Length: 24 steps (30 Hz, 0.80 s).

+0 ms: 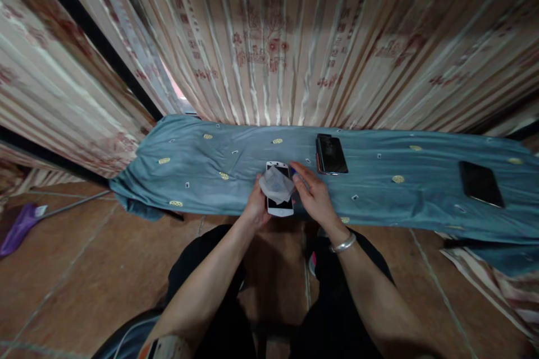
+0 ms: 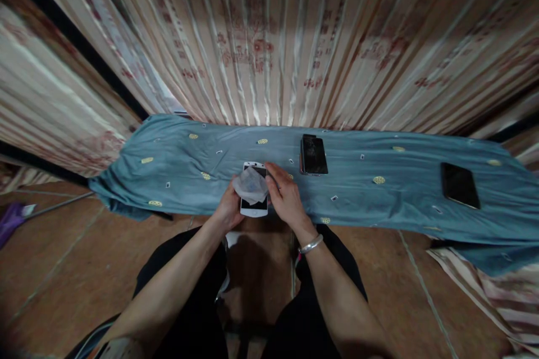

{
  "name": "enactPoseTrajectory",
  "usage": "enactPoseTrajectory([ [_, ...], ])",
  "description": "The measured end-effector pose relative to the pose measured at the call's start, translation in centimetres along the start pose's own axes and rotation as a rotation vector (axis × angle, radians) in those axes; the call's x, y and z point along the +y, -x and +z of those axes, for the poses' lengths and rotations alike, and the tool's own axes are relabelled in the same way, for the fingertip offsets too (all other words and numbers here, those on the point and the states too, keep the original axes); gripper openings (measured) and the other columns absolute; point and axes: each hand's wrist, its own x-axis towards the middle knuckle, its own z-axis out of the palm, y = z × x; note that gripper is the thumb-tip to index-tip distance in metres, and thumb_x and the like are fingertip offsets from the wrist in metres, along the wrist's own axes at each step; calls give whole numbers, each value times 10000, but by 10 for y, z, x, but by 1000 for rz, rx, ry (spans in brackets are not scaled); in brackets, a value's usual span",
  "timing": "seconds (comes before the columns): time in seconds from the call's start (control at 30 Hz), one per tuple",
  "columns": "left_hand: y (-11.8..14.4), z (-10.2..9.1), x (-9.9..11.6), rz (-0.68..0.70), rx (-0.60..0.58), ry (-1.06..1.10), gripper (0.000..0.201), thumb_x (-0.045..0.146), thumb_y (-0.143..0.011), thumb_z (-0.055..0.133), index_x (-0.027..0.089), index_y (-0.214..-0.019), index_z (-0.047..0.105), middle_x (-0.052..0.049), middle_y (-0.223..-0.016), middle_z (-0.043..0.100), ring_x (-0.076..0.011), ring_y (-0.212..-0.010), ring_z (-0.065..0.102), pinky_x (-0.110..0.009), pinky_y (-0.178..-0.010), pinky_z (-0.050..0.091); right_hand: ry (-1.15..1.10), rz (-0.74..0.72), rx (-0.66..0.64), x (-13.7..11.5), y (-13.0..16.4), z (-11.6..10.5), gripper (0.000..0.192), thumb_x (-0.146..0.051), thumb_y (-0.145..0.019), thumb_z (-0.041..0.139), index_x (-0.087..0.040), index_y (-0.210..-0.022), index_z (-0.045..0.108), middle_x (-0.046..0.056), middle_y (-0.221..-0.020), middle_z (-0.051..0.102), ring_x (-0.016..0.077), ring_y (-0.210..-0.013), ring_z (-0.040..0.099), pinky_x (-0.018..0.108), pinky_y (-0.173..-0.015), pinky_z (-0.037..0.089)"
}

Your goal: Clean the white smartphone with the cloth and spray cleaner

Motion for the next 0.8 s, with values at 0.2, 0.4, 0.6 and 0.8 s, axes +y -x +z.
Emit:
enactPoseTrajectory([
  [0.2,12,4,6,81,22,-34,617,521,-1046,282,120,-1294,679,-130,-1169,772,-273,-1170,701,-421,-1100,488,231,-154,-257,-15,20,22,507,-342,-1034,438,-195,-1515,508,137,-1574,502,276,-1490,422,536,-1232,350],
  [0.4,15,2,5,225,80,-132,551,426,-1069,277,127,-1280,688,-103,-1250,754,-205,-1403,543,-351,-1236,326,268,-174,-302,-20,28,38,666,-352,-1022,477,-174,-1630,270,148,-1685,304,264,-1590,200,533,-1279,260],
  [0.6,8,-11,-7,286,-105,-162,407,359,-1039,416,203,-1295,691,-48,-1492,603,-169,-1525,367,-324,-1250,293,257,-90,-262,-10,10,27,661,-358,-1039,422,-243,-1649,194,107,-1714,232,252,-1593,188,553,-1277,235],
  [0.8,4,-19,-11,346,-90,-186,368,356,-1010,497,201,-1262,716,-46,-1493,601,-179,-1535,344,-335,-1268,258,254,-74,-231,-6,2,33,669,-386,-1035,420,-188,-1642,220,131,-1713,225,245,-1593,186,526,-1287,214],
])
